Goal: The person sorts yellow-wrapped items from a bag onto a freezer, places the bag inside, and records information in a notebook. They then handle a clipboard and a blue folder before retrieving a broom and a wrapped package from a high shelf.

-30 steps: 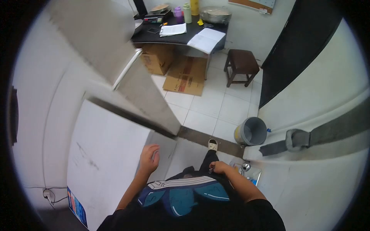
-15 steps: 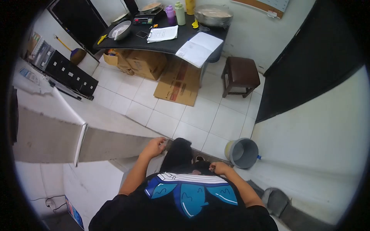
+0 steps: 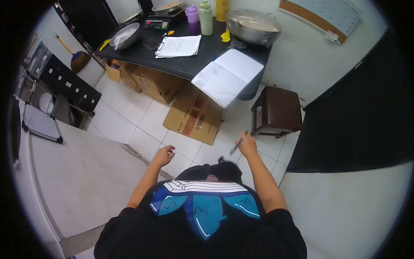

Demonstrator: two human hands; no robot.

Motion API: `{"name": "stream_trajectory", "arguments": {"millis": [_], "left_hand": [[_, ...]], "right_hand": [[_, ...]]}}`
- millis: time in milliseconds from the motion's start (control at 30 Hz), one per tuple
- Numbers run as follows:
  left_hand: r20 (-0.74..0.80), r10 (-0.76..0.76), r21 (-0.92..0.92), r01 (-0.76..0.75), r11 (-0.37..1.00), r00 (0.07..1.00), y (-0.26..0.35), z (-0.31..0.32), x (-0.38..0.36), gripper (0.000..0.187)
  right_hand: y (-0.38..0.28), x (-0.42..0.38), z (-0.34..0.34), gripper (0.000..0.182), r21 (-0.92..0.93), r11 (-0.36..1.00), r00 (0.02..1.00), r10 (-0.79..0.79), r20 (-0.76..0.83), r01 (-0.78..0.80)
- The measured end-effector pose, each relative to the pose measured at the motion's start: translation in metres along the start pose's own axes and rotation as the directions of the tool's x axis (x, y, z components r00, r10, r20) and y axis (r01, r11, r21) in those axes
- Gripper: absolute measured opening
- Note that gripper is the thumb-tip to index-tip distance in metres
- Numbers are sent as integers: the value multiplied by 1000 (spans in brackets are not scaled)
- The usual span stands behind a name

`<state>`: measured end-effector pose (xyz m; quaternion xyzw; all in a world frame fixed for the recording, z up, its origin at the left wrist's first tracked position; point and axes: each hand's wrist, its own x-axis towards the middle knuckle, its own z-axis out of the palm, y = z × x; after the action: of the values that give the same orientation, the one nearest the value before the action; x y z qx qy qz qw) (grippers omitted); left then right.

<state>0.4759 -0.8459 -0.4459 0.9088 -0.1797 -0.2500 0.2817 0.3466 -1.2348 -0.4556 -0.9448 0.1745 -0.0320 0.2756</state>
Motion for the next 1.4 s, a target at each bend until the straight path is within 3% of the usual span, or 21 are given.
{"name": "stream_trajectory", "arguments": {"millis": [67,167,200,233,300,367,500,600,700,733,800,867,933,1033,1133,1167,1233,1267,1300,1333,1400], "left_hand": [[0,-71,-44,71,997,997,-4,-13,9,30],[-49,-191,8,192,981,980,-23,-22,9,29],[-90,-296,-90,288,953,951,-29,-20,8,29],[-120,-401,-194,374,907,908,-37,-14,6,28],[-326,-451,-196,408,892,831,-73,17,-5,26],[-468,-593,-314,503,805,656,-54,42,-31,25],[-173,-919,-593,707,385,355,10,117,-86,22],[-76,-985,-814,560,152,156,50,164,-90,18],[19,-985,-943,330,39,170,66,186,-60,14],[51,-977,-928,370,31,209,75,179,-43,12],[-181,-925,-886,352,300,333,88,169,-1,13],[-280,-848,-752,445,486,451,105,142,35,18],[-347,-784,-636,485,600,516,142,105,65,23],[-372,-705,-574,447,686,604,131,103,75,24],[-301,-783,-617,514,596,545,115,116,59,24],[-267,-804,-647,519,558,531,116,124,47,24],[-200,-839,-705,520,483,507,114,142,24,25],[-197,-818,-630,569,528,541,93,166,1,25],[-152,-839,-498,693,521,522,93,172,-17,25],[-116,-860,-347,791,504,497,97,173,-26,25],[-6,-926,-478,813,334,377,115,166,-43,25]], "right_hand": [[-18,66,-21,46,-54,980,979,-193,-70,190],[-36,159,-45,51,-165,937,950,-313,-2,309],[-36,187,-46,54,-187,918,936,-347,49,350],[-34,211,-41,55,-192,891,911,-401,93,411],[-27,257,-31,58,-195,821,842,-507,186,537],[-22,284,-23,58,-143,783,787,-562,255,605],[6,307,-7,48,19,705,681,-691,242,709],[13,315,-2,29,156,679,668,-734,124,717],[20,321,2,23,202,667,657,-744,122,717],[21,323,6,21,204,661,655,-748,105,722],[24,324,11,18,202,659,658,-748,80,725],[23,329,10,16,259,657,670,-741,50,708],[18,328,1,19,290,681,699,-713,52,672],[12,337,-11,25,649,656,830,-554,68,384],[20,355,-29,18,820,564,934,-337,117,101],[33,367,-29,10,817,555,945,-324,39,156],[55,384,-60,8,731,667,982,-188,-19,142],[69,393,-75,8,675,737,999,-9,48,-25],[93,403,-71,9,783,620,995,35,-88,47],[138,418,-61,8,810,583,985,167,-42,-64],[155,423,-94,11,861,500,913,388,-128,-92]]}}
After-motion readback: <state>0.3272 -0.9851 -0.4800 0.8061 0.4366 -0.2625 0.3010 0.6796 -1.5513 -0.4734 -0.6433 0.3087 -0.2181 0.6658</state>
